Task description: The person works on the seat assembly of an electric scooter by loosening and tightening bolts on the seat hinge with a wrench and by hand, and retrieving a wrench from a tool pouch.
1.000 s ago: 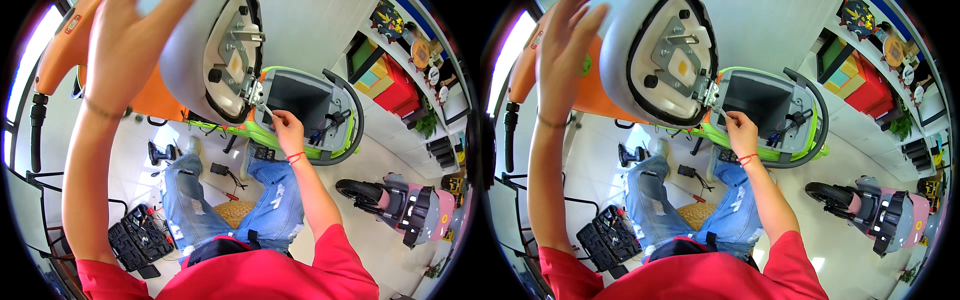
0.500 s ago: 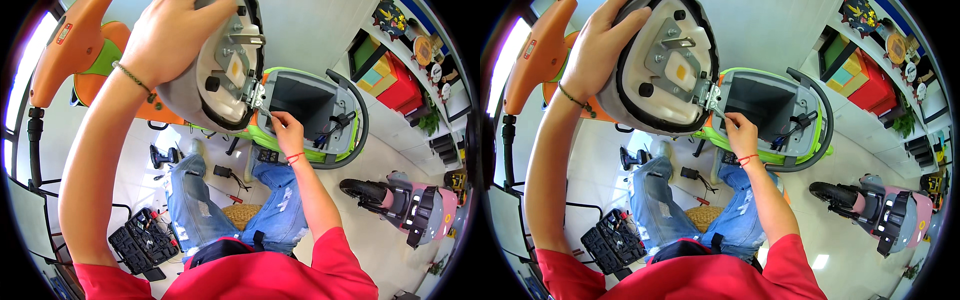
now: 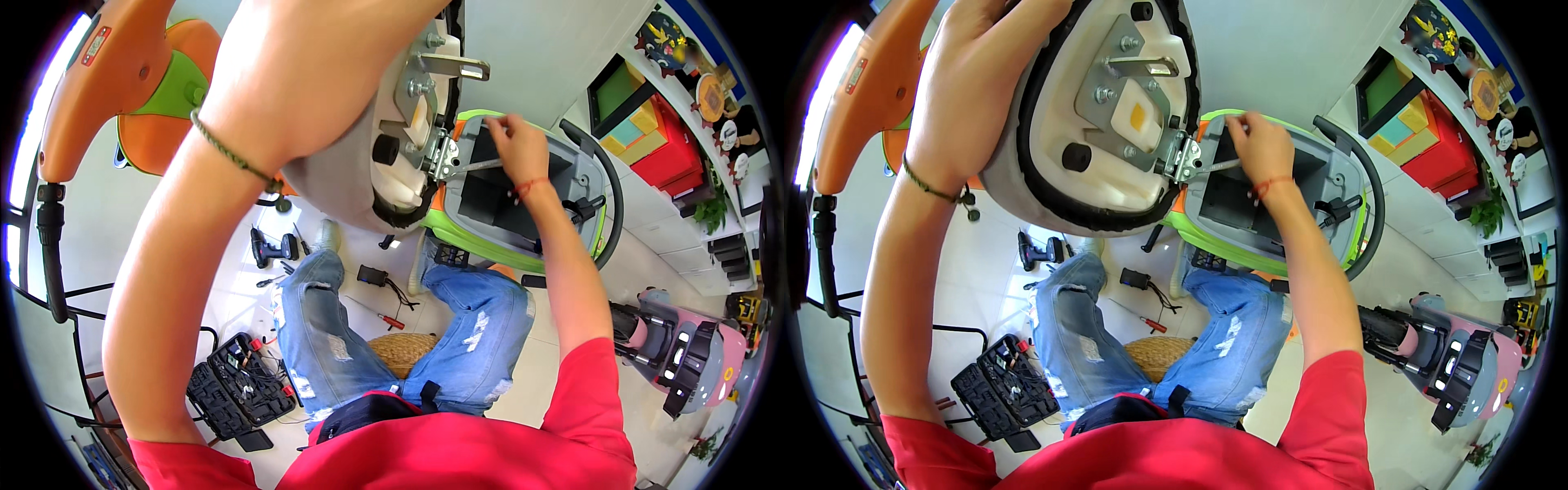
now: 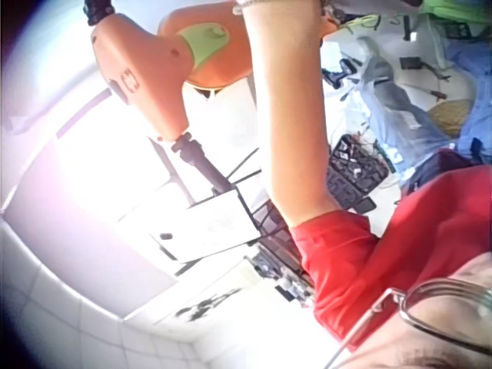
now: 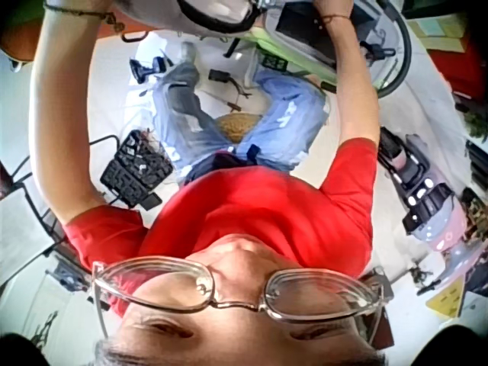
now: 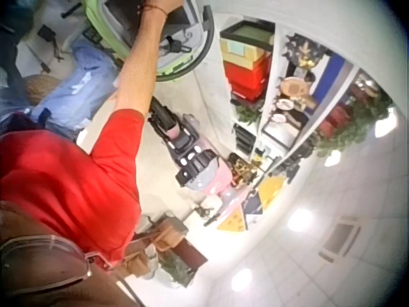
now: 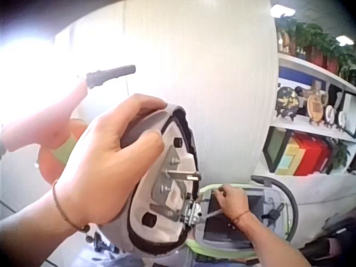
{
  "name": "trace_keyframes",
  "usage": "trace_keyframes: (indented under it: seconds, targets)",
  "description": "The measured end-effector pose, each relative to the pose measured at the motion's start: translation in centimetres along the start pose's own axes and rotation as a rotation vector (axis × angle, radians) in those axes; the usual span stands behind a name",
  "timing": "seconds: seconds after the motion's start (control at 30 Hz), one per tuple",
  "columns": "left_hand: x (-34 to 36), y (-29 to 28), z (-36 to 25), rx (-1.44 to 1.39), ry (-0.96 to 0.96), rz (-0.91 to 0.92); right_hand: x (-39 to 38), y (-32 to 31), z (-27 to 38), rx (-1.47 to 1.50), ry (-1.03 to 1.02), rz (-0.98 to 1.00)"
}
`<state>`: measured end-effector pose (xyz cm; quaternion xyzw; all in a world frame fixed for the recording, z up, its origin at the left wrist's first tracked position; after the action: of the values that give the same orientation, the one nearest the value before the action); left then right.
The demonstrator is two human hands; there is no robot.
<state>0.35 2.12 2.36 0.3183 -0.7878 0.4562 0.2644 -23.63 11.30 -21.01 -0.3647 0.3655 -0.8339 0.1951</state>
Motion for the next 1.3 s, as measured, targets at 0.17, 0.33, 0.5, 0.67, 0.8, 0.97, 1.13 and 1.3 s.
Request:
trace_keyframes:
  seconds: [0.17,0.33,0.5,0.67,0.8,0.97,1.13,1.3]
  targets:
    - [1.3,-0.3,-0.9,-0.061,-0.087,0.029,7.7,4.7,1.0,0.219,0.112,-0.112]
    - [1.4,-0.3,-0.7,-0.001,-0.077,-0.033,8.5,7.1,2.9,0.472,0.283,-0.381]
    - [0.9,0.0,-0.7,0.152,-0.084,-0.11,4.4,2.9,7.8,0.955,0.265,-0.304]
    - [1.0,0.0,0.6,0.079,-0.119,-0.081,3.4,2.4,9.7,0.928,0.155,-0.444]
    - [1.2,-0.4,3.2,0.076,-0.101,-0.109,1.5,-0.1,13.3,1.003,0.106,-0.418]
    - [0.5,-0.8,0.9,0.082,-0.127,-0.12,-2.3,-4.9,10.4,1.173,0.239,-0.48]
    - [0.5,-0.9,0.7,0.112,-0.098,-0.145,-6.4,-5.1,7.4,1.109,0.291,-0.527]
    - [1.1,-1.0,2.3,-0.028,-0.116,-0.093,-7.6,-4.8,6.0,1.005,0.15,-0.54]
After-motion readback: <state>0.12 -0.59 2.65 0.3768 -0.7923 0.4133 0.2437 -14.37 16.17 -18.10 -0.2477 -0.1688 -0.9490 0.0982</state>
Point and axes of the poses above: each hand's wrist, its own x-axis towards the middle knuckle, its own y-axis out of the palm, z = x × y, the point moved 1 cm from there along x, towards the middle knuckle, and after that the axes turned 1 degree about -y, right-handed, at the moved point
